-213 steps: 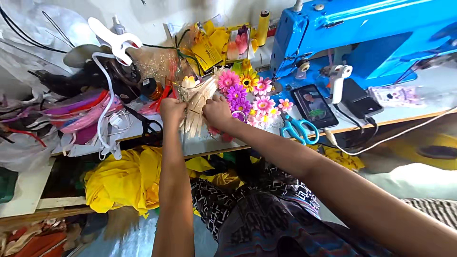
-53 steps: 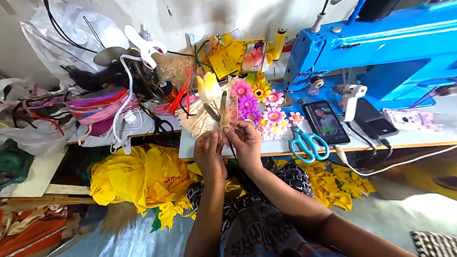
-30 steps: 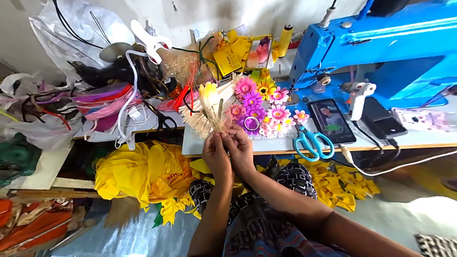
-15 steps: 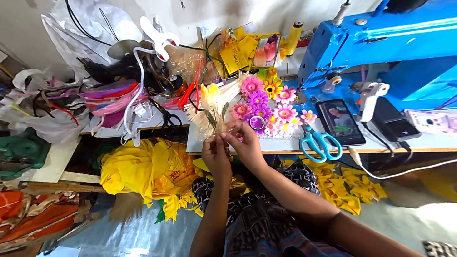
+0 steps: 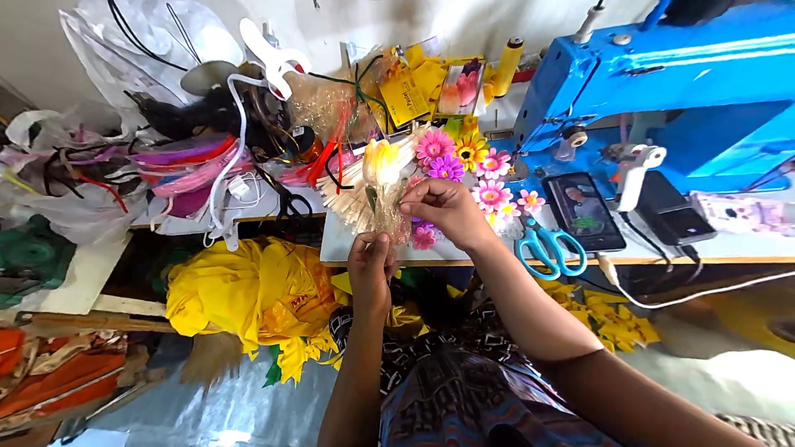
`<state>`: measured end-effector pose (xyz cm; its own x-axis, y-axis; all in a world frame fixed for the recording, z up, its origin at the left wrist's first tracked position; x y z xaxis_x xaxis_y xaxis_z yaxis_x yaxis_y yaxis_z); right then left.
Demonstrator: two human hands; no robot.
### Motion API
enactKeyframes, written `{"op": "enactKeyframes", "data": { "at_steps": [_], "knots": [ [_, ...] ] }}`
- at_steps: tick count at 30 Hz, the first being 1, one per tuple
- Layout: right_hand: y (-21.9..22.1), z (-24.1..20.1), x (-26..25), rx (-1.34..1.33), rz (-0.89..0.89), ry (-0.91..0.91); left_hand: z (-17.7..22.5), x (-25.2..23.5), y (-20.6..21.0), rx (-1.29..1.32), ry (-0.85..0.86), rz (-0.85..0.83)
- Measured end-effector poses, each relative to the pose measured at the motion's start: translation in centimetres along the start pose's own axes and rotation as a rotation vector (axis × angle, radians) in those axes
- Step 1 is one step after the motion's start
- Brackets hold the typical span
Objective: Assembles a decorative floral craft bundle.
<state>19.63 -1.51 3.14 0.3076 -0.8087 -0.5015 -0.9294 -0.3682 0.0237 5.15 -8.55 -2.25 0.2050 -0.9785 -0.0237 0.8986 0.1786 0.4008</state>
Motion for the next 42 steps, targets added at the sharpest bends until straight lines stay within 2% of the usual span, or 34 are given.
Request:
{"op": "enactKeyframes", "data": {
  "at_steps": [3,7,9,11,13,16,18,19,24,27,29,31,34,35,36,38,40,42],
  "knots": [
    [0.9,0.8,0.2,0.024,-0.068,-0.033,0.1,0.1,0.5,-0.028,0.026,-0.032],
    [-0.2,1.1,0.7,0.053,0.003,0.002,-0.1,0.0,0.3,-0.043,0.033,-0.022],
    [-1.9,-0.2,0.5,0.156,0.060,-0.033,-0.1,-0.1,0.0,-0.120,0.048,-0.029],
    [-3.6,-3.4,-0.6,0.330,0.086,-0.147,-0.1,-0.2,-0.4,-0.225,0.053,-0.047],
    [-2.6,-7.4,-2.2,0.570,-0.056,-0.338,-0.2,-0.3,-0.4,-0.315,0.044,-0.071],
    [3.6,-9.6,-3.9,0.903,-0.515,-0.488,-0.3,-0.4,0.2,-0.503,0.058,-0.110],
    [6.9,-8.1,-4.6,1.041,-0.791,-0.445,-0.3,-0.3,0.6,-0.597,0.081,-0.100],
    [7.7,-7.3,-5.2,1.063,-0.862,-0.398,-0.1,-0.2,0.7,-0.625,0.106,-0.085],
    [7.5,-4.9,-9.1,1.196,-0.886,-0.043,0.9,0.6,0.5,-0.659,0.305,0.030],
    [8.4,-4.3,-9.4,1.230,-0.910,-0.001,1.3,0.9,0.6,-0.705,0.409,0.055],
    [8.8,-4.2,-9.6,1.236,-0.876,-0.038,1.1,1.0,0.5,-0.706,0.425,0.091],
    [8.5,-5.5,-9.5,1.187,-0.750,-0.165,1.0,0.8,0.1,-0.653,0.408,0.139],
    [5.1,-10.7,-7.4,0.950,-0.298,-0.420,1.1,0.4,-0.8,-0.498,0.350,0.202],
    [3.3,-11.7,-5.9,0.849,-0.151,-0.447,1.2,0.3,-1.1,-0.448,0.346,0.214],
    [1.7,-11.7,-4.1,0.755,-0.048,-0.420,1.3,0.2,-1.3,-0.403,0.345,0.223],
    [0.4,-8.4,-0.6,0.594,0.014,-0.237,1.4,-0.1,-1.4,-0.330,0.353,0.224],
    [1.2,-4.0,2.1,0.445,-0.004,-0.034,1.2,-0.3,-0.8,-0.277,0.367,0.202],
    [1.7,-1.2,3.6,0.346,0.069,0.083,0.8,-0.4,0.1,-0.246,0.383,0.166]
  ]
}}
Point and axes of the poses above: each hand's wrist, its own x-axis away from the middle knuckle, its own y-axis out of the palm, z = x × y, the point moved 9 cm from there along -x, towards the middle knuckle, and after that the axes turned 4 degrees about -y, right-handed, at the moved point
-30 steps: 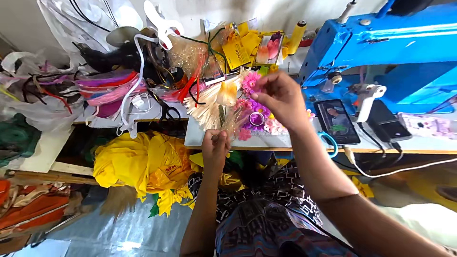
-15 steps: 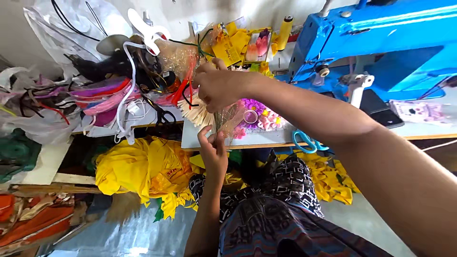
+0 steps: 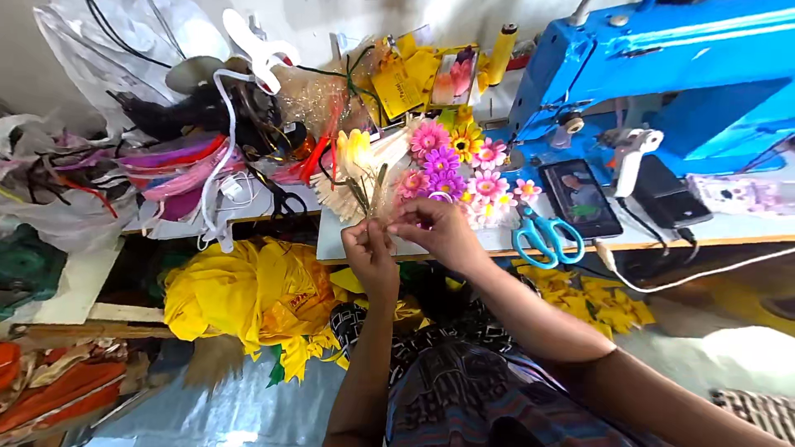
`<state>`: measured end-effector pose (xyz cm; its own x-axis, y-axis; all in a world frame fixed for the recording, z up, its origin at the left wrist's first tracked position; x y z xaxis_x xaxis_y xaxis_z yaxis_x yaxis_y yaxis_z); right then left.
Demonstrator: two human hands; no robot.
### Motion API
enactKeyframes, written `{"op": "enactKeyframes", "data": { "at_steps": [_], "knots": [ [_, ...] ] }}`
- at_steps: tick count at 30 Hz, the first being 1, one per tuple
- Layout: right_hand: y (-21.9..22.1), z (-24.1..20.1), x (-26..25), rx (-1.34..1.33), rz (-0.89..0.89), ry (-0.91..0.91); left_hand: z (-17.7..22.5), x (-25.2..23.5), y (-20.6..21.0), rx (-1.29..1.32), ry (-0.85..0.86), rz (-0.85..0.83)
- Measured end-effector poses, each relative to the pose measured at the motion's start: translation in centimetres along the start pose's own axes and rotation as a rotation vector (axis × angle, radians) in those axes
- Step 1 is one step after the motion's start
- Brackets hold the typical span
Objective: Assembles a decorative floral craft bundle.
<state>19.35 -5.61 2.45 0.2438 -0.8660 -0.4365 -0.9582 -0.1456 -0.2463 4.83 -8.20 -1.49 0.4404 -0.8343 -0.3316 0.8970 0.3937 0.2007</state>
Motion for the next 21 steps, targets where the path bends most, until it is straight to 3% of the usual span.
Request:
{"op": "enactKeyframes", "data": {
  "at_steps": [4,9,13,21],
  "knots": [
    [0.1,1.6,0.4,-0.120,0.192,-0.003,0.2,0.2,0.8,-0.006,0.001,0.034],
    [1.3,2.2,1.0,-0.177,0.220,-0.055,-0.5,0.5,1.3,-0.017,-0.091,0.051],
    [2.3,3.3,1.7,-0.319,0.271,0.012,-1.1,0.7,1.4,-0.024,-0.117,0.063],
    [2.6,4.3,2.2,-0.561,0.429,0.118,-1.5,1.4,1.2,0.206,-0.245,0.173]
  ]
}}
Point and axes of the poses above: each hand's wrist, its own x-axis away from the middle knuckle, its own y-axis out of the palm, z = x × y, the point moved 9 cm from there along -x, towards the middle knuckle, and after that the axes turned 4 degrees about -y, right-handed, at the moved point
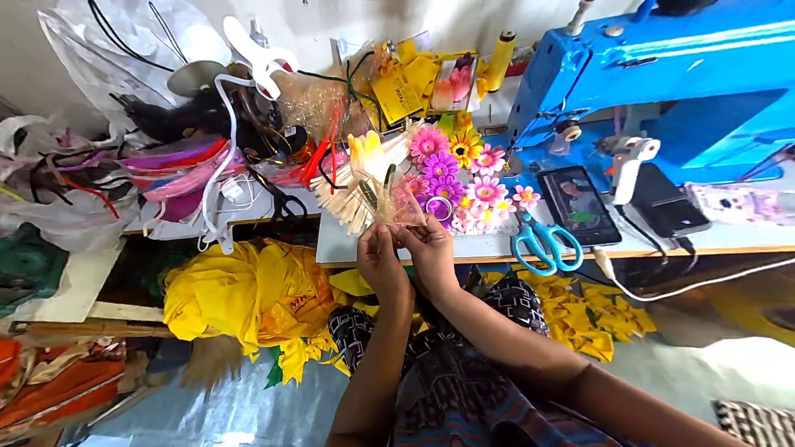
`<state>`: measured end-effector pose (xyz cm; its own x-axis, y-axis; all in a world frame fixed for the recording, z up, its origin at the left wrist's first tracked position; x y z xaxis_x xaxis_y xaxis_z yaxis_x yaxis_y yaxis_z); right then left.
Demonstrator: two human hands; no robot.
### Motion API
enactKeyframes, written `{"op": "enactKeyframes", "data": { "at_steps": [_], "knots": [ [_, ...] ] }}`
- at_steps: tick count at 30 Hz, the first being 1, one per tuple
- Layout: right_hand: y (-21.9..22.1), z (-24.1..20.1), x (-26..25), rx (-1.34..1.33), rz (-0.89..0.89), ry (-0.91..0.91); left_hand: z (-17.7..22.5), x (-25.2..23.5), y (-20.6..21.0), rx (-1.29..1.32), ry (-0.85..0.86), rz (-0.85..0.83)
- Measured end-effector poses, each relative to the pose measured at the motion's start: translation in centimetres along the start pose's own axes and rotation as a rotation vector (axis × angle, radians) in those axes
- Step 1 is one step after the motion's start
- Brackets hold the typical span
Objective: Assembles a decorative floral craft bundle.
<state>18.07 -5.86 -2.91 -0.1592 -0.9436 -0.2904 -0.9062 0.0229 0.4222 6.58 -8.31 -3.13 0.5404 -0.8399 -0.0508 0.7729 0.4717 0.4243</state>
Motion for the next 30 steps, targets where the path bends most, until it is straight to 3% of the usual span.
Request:
{"op": "enactKeyframes", "data": {
  "at_steps": [7,11,19,30],
  "knots": [
    [0.2,-0.3,-0.2,0.165,-0.048,-0.091,0.1,0.2,0.2,0.033,-0.052,-0.033],
    [0.5,-0.7,-0.2,0.270,-0.201,-0.069,0.8,-0.5,-0.5,-0.042,-0.020,-0.037],
    [0.5,1.7,3.7,0.301,-0.561,0.297,2.9,-1.6,-0.6,-0.088,0.122,-0.065],
    [0.3,2.3,2.9,0.117,-0.399,0.251,3.4,-1.2,0.3,-0.273,0.224,-0.069]
  ]
}}
Point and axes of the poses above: each hand's wrist, its own x-axis away from the middle knuckle, its own y-axis out of the palm, z = x × y, the point moved 9 cm from there along -x, towards the middle knuckle, and after that the axes turned 4 degrees about -y, right-handed, at the moved point
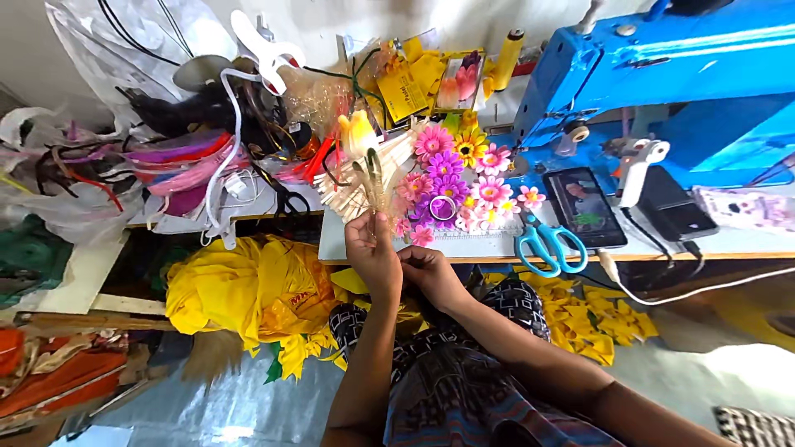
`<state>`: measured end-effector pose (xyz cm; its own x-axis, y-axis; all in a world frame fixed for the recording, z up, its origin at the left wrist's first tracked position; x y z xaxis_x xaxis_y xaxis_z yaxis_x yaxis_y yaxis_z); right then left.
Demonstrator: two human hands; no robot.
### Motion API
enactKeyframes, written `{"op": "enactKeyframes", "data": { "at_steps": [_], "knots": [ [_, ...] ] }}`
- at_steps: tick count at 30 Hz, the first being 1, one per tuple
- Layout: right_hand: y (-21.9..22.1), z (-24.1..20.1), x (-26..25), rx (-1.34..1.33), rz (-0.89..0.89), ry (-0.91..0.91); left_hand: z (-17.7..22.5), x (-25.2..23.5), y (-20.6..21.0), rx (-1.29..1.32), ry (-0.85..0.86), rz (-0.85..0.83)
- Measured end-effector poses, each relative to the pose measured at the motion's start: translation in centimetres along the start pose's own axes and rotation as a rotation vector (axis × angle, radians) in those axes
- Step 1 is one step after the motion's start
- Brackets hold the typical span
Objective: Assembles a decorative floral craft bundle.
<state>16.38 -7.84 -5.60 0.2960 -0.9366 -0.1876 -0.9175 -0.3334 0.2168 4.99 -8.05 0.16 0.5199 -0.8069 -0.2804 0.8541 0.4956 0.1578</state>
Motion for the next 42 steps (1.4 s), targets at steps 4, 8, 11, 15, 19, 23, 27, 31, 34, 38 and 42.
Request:
{"op": "enactKeyframes", "data": {
  "at_steps": [4,8,11,15,19,23,27,31,34,38,42],
  "knots": [
    [0.0,0.2,-0.5,0.012,0.020,-0.041,0.3,0.4,0.5,-0.068,0.022,-0.012],
    [-0.3,-1.1,-0.8,0.174,-0.058,-0.024,0.1,0.3,0.0,-0.061,0.059,0.020],
    [-1.9,-3.5,-1.5,0.304,0.077,-0.132,0.2,0.2,-0.4,-0.092,0.094,0.047],
    [-2.6,-6.0,-2.6,0.300,0.213,-0.255,0.6,0.6,0.0,-0.106,0.182,0.030],
    [-2.7,-5.6,-3.9,0.150,0.250,-0.250,0.6,1.0,0.2,-0.076,0.195,-0.013],
    [-2.1,-4.8,-3.9,0.012,0.241,-0.218,0.2,1.0,-0.2,-0.041,0.183,-0.024],
    [-1.5,-4.6,-3.4,0.030,0.256,-0.266,-0.7,0.9,-0.3,-0.058,0.082,-0.059],
    [-1.0,-3.9,-3.9,0.000,0.258,-0.316,-0.7,0.7,-0.8,-0.037,0.050,-0.130],
    [-0.1,-3.7,-5.0,-0.142,0.127,-0.315,-0.2,0.5,-1.8,0.002,0.014,-0.152],
    [1.1,-4.6,-6.4,-0.214,-0.161,-0.203,0.8,0.3,-2.7,0.033,0.044,-0.225],
    [-0.1,-7.1,-7.4,0.119,-0.352,-0.203,0.9,-0.4,-3.5,0.022,0.070,-0.194]
  ]
}}
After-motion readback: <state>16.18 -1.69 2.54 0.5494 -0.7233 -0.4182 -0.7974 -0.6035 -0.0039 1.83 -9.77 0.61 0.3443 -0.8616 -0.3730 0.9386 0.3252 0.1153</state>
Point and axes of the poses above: each hand's wrist, its own x-axis away from the middle knuckle, its own y-axis out of the palm, z = x × y, the point moved 9 cm from there along -x, towards the middle knuckle, and after that the axes turned 4 degrees about -y, right-handed, at the moved point
